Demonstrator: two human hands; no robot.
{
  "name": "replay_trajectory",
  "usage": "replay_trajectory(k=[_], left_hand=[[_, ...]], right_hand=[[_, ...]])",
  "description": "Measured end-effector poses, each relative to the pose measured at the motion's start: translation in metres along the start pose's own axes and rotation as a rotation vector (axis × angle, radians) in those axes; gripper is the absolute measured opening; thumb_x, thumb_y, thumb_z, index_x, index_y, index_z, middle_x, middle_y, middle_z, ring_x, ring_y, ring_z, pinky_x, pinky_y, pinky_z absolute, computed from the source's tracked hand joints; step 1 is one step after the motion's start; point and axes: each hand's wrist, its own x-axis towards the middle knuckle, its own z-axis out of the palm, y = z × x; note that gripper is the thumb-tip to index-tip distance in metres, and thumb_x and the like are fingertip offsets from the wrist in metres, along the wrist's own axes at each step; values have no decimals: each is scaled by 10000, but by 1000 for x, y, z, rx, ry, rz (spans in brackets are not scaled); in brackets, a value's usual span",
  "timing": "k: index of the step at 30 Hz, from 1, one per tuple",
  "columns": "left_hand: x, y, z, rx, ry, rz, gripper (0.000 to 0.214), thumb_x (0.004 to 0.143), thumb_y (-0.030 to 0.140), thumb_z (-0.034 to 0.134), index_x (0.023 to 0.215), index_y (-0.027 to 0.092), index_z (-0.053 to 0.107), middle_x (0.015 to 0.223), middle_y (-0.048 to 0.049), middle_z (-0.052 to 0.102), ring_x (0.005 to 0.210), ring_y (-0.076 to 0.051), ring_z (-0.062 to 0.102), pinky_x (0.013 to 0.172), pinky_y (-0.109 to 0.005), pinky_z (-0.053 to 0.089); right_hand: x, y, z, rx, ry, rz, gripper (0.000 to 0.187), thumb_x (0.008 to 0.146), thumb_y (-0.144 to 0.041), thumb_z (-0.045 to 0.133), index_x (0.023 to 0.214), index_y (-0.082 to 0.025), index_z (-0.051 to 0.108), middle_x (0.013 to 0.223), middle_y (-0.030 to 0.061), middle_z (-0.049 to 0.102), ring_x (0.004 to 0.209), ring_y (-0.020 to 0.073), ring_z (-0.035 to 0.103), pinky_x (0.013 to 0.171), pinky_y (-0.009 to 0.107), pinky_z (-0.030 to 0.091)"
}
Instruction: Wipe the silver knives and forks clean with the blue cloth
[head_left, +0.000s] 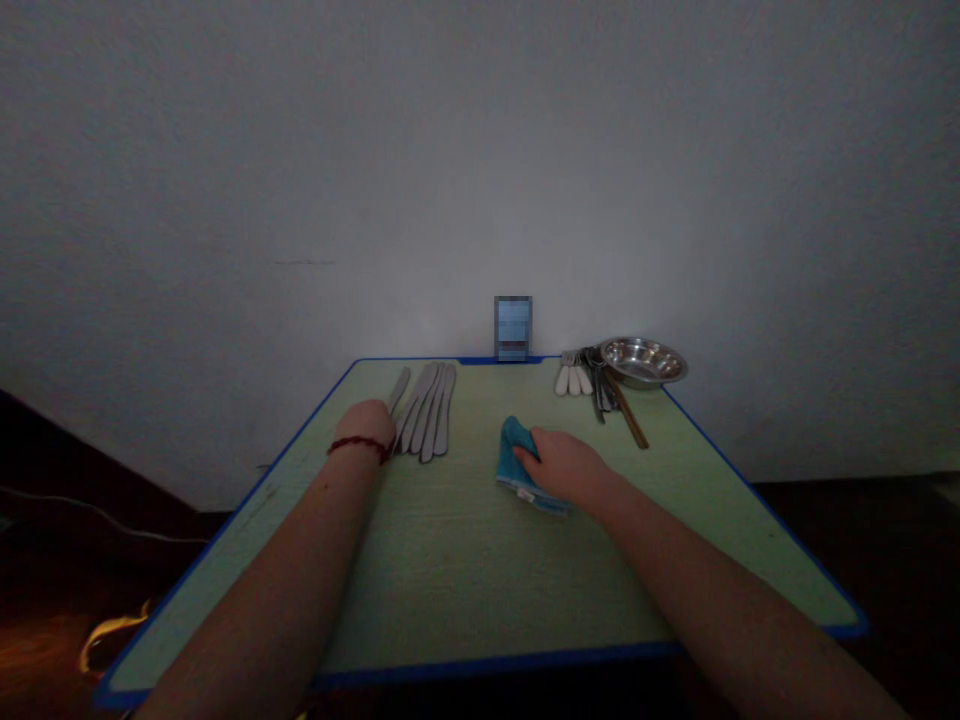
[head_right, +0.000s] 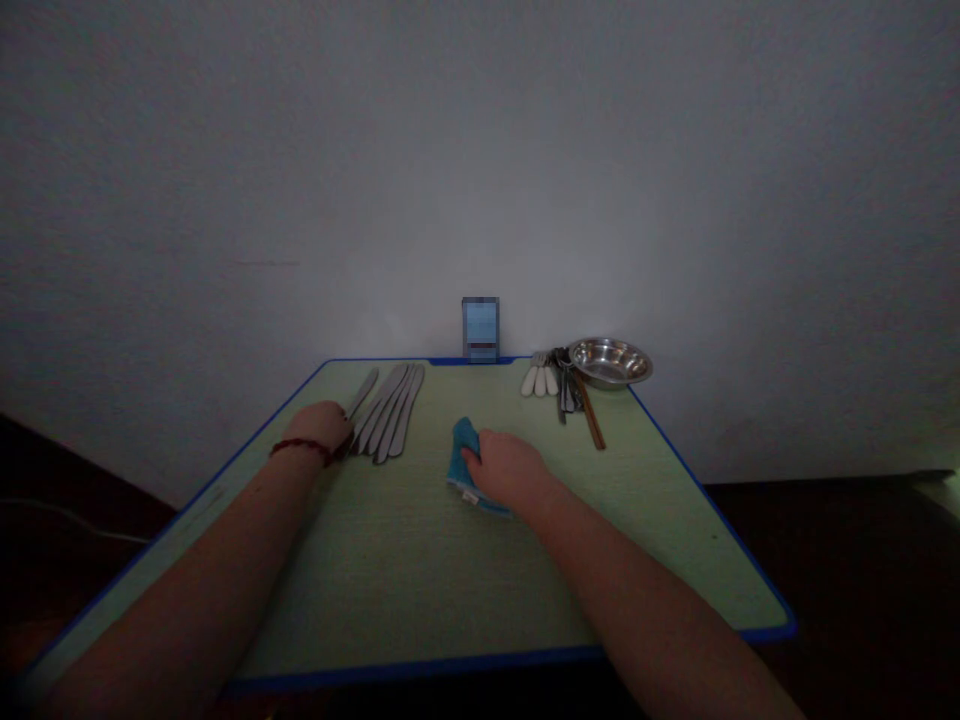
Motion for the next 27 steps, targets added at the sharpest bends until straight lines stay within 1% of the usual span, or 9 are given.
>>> replay_trajectory(k=[5, 12, 16, 20, 24, 27], left_hand=[[2, 3, -1, 4, -1, -36, 353, 630, 163, 421, 915, 111, 623, 858, -215, 627, 890, -289, 557, 697, -353, 423], [0, 14, -7, 25, 2, -56, 340, 653, 155, 438, 944, 125, 612, 924, -213, 613, 886, -292, 560, 697, -359, 429], [2, 16, -8, 43, -4, -47, 335, 631, 140, 459, 921, 94, 619, 920, -229, 611, 886, -297, 560, 689, -355, 437], [3, 18, -10, 57, -15, -44, 336, 588, 131, 497, 896, 106, 631, 902, -215, 621, 882, -299, 561, 678, -350, 444], [4, 19, -11, 67, -21, -31, 325, 567, 129, 528, 868, 88, 646, 889, -234, 617, 875, -310, 564, 681, -351, 446], [4, 19, -11, 77, -26, -26, 325, 547, 115, 541, 851, 106, 653, 878, -213, 630, 869, -305, 570, 674, -337, 454]], right_hand=[[-1, 0, -2, -1, -10, -9, 371, 809, -431, 266, 876, -166, 517, 864, 96, 608, 794, 199, 568, 621, 276, 383], [-2, 1, -1, 15, 29, -27, 367, 804, -426, 271, 861, -162, 520, 846, 96, 609, 770, 205, 568, 602, 279, 388], [-3, 2, -1, 25, 41, -40, 367, 799, -429, 271, 844, -164, 522, 832, 94, 612, 751, 203, 571, 584, 277, 386], [-4, 2, -2, 28, 47, -44, 366, 794, -430, 273, 837, -166, 524, 821, 93, 614, 735, 207, 573, 562, 277, 384], [-3, 3, -2, 32, 58, -35, 376, 795, -436, 270, 836, -164, 526, 816, 96, 615, 736, 209, 573, 567, 279, 390], [-3, 3, -1, 37, 49, -35, 366, 796, -430, 277, 843, -166, 525, 824, 93, 616, 745, 206, 574, 581, 281, 396]])
